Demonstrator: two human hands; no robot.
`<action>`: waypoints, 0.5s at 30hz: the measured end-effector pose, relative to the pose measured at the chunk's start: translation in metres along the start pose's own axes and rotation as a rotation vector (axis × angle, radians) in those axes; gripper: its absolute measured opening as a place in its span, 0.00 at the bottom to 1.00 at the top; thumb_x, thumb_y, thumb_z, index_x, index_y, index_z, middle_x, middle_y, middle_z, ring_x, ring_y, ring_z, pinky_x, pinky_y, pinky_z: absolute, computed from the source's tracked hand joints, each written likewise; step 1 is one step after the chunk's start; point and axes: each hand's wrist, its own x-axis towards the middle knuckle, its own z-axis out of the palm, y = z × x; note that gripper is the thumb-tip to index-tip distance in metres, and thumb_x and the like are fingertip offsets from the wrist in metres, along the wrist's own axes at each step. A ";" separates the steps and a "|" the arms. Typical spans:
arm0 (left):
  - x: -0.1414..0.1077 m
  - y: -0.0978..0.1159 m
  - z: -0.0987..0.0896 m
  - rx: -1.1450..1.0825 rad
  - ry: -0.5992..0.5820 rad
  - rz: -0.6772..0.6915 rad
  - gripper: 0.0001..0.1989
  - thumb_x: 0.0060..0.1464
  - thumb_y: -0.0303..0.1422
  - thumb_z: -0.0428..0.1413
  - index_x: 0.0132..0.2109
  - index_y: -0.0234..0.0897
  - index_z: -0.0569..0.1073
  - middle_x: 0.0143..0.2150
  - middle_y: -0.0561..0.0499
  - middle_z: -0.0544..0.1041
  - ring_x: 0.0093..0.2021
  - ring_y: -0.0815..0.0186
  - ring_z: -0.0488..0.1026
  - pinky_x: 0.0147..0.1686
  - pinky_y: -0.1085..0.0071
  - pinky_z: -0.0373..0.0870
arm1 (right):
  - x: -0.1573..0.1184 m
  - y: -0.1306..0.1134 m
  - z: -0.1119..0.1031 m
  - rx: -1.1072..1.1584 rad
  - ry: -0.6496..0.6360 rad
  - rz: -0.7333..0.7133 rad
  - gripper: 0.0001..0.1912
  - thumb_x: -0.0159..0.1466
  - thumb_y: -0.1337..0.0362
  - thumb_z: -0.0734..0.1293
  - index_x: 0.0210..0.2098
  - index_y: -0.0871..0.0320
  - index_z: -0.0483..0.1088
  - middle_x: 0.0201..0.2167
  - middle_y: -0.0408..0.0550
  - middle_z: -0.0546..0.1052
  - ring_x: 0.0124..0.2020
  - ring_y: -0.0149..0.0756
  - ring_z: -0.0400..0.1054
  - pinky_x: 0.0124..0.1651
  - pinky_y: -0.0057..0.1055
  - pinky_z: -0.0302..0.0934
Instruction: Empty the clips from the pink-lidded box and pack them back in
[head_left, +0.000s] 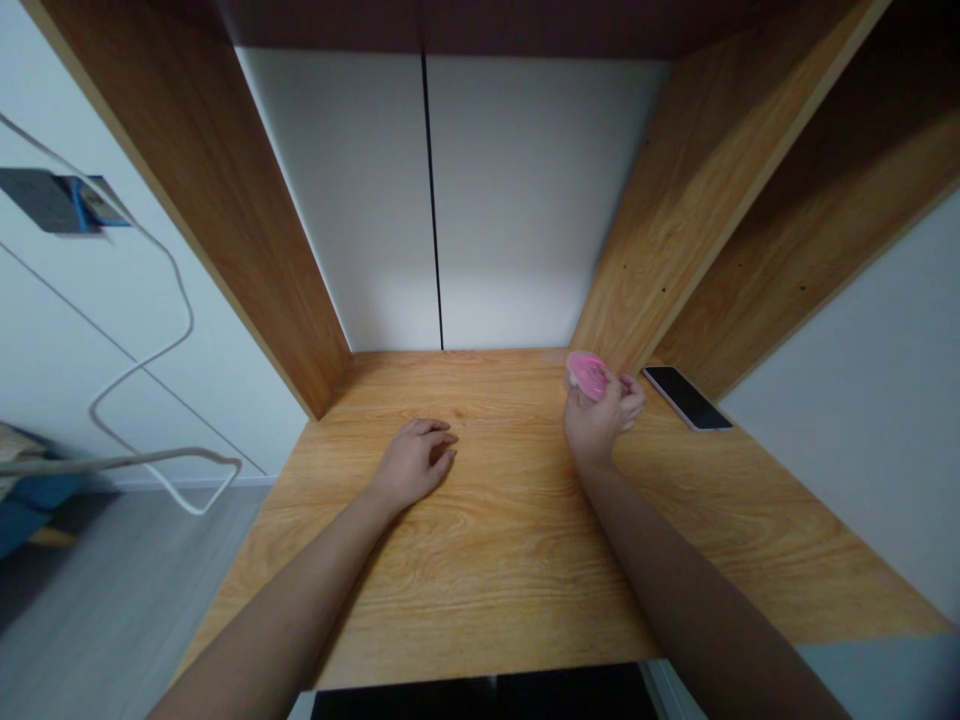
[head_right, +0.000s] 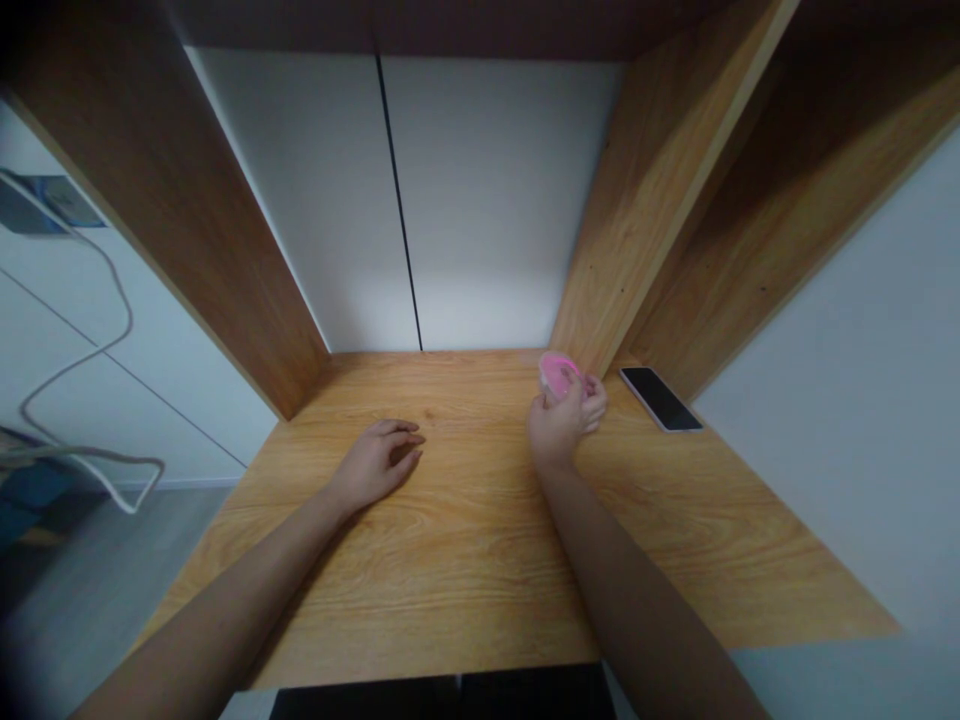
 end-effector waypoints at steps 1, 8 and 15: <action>0.000 0.000 0.000 -0.001 0.000 0.000 0.12 0.61 0.34 0.55 0.47 0.41 0.80 0.52 0.43 0.78 0.53 0.54 0.75 0.56 0.54 0.71 | 0.002 0.004 0.002 0.004 0.007 0.027 0.29 0.55 0.65 0.67 0.57 0.53 0.68 0.60 0.58 0.59 0.61 0.54 0.56 0.62 0.54 0.51; 0.000 -0.001 0.001 -0.006 0.013 0.005 0.12 0.60 0.34 0.56 0.47 0.41 0.80 0.52 0.44 0.78 0.53 0.55 0.75 0.56 0.55 0.71 | 0.006 0.016 0.007 0.042 0.006 0.174 0.24 0.56 0.61 0.69 0.52 0.54 0.71 0.53 0.57 0.63 0.56 0.53 0.59 0.60 0.52 0.55; 0.000 -0.001 0.000 0.001 -0.009 -0.007 0.12 0.61 0.35 0.55 0.48 0.39 0.80 0.53 0.43 0.78 0.53 0.55 0.74 0.56 0.55 0.71 | 0.008 0.020 0.010 0.074 -0.008 0.185 0.23 0.56 0.62 0.69 0.52 0.56 0.72 0.52 0.55 0.62 0.55 0.50 0.60 0.61 0.48 0.55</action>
